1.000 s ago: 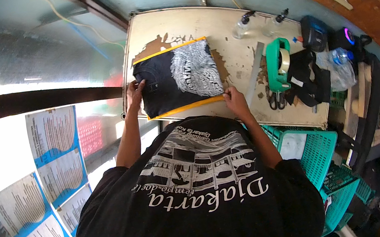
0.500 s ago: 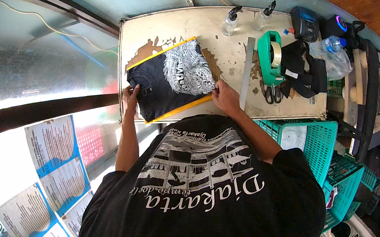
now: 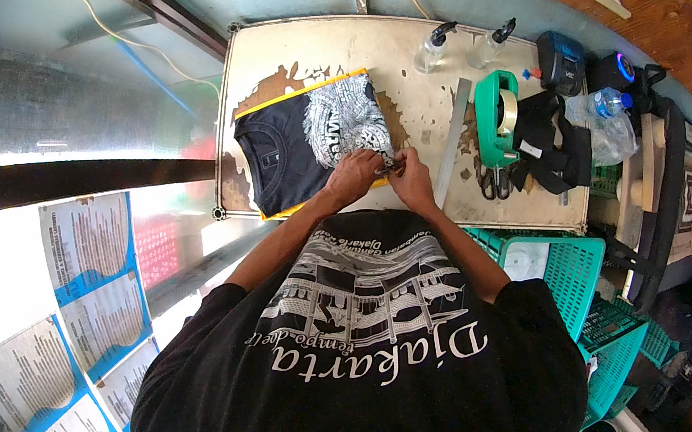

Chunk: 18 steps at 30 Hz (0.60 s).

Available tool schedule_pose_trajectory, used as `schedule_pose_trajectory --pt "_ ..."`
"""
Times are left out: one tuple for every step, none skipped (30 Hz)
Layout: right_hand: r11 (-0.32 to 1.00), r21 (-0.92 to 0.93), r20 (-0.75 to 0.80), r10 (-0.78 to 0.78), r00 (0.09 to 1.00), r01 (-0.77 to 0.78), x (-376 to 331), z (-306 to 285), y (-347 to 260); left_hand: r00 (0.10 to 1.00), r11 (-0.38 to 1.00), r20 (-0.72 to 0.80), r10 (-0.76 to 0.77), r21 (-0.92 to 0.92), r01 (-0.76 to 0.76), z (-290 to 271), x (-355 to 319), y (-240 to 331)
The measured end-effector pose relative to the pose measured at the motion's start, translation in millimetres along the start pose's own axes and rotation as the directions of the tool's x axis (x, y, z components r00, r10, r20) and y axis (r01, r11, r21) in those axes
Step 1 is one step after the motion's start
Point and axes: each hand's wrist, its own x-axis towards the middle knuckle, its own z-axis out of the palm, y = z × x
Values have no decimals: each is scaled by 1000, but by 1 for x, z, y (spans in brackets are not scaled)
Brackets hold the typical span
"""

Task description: The person loads clothes into a washing machine, then moves to a counter to fold and pack garments. They fold a yellow shirt and a black-and-white patterned shirt, placing them into a yellow padded envelope. The person also handles green laundry baskets and a small white card.

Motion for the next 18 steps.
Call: schedule_pose_trajectory --pt "1000 -15 -2 10 1000 -10 -1 -1 -2 1000 1000 5 -9 28 9 2 2 -2" --pt "999 -42 18 11 1000 -10 1 -1 -1 1000 998 9 -19 55 18 4 3 -4" --pt "998 -69 37 12 999 -10 2 0 3 999 998 -12 -46 38 47 5 3 -7" --pt "996 -89 52 23 998 -19 2 0 1 997 997 -21 -71 22 71 -8 4 -2" --pt "989 -147 62 19 998 -9 2 0 -2 995 995 -29 -95 5 95 -16 5 1" --pt "979 -204 71 14 997 0 2 0 -5 995 997 -68 -69 -35 67 -16 4 -1" --pt "965 -260 87 7 996 16 1 -1 -11 996 996 -57 -64 -72 60 -15 2 -5" --pt "956 -292 80 -12 997 35 0 -1 -15 997 993 -45 -58 -109 53 -14 2 -10" --pt "945 -324 72 -32 997 54 0 0 -18 998 988 -34 -51 -146 46 -13 1 -15" --pt "931 -358 67 -52 996 73 0 -2 -20 993 985 -58 -106 -143 97 -13 1 -19" --pt "924 -371 55 -76 996 91 -1 -4 -24 984 979 -81 -159 -142 146 -14 0 -23" --pt "917 -384 44 -99 994 109 -2 -6 -28 972 970 -104 -211 -142 196 -15 0 -27" --pt "909 -398 35 -122 992 126 -3 -7 -29 963 966 -126 -238 -129 222 -14 -2 -32" --pt "911 -401 9 -104 995 99 -3 -7 -29 953 961 -147 -265 -116 249 -13 -2 -38" --pt "912 -403 -17 -87 996 72 -4 -8 -28 942 956 -168 -290 -104 276 -12 -2 -43" --pt "913 -406 -43 -70 997 47 -4 -9 -28 942 946 -122 -313 -130 297 -13 0 -47" --pt "924 -383 -45 -16 999 -3 -4 -9 -24 937 940 -114 -331 -129 316 -11 0 -48" --pt "932 -360 -45 39 998 -52 -5 -6 -16 931 934 -106 -348 -128 335 -10 0 -48"
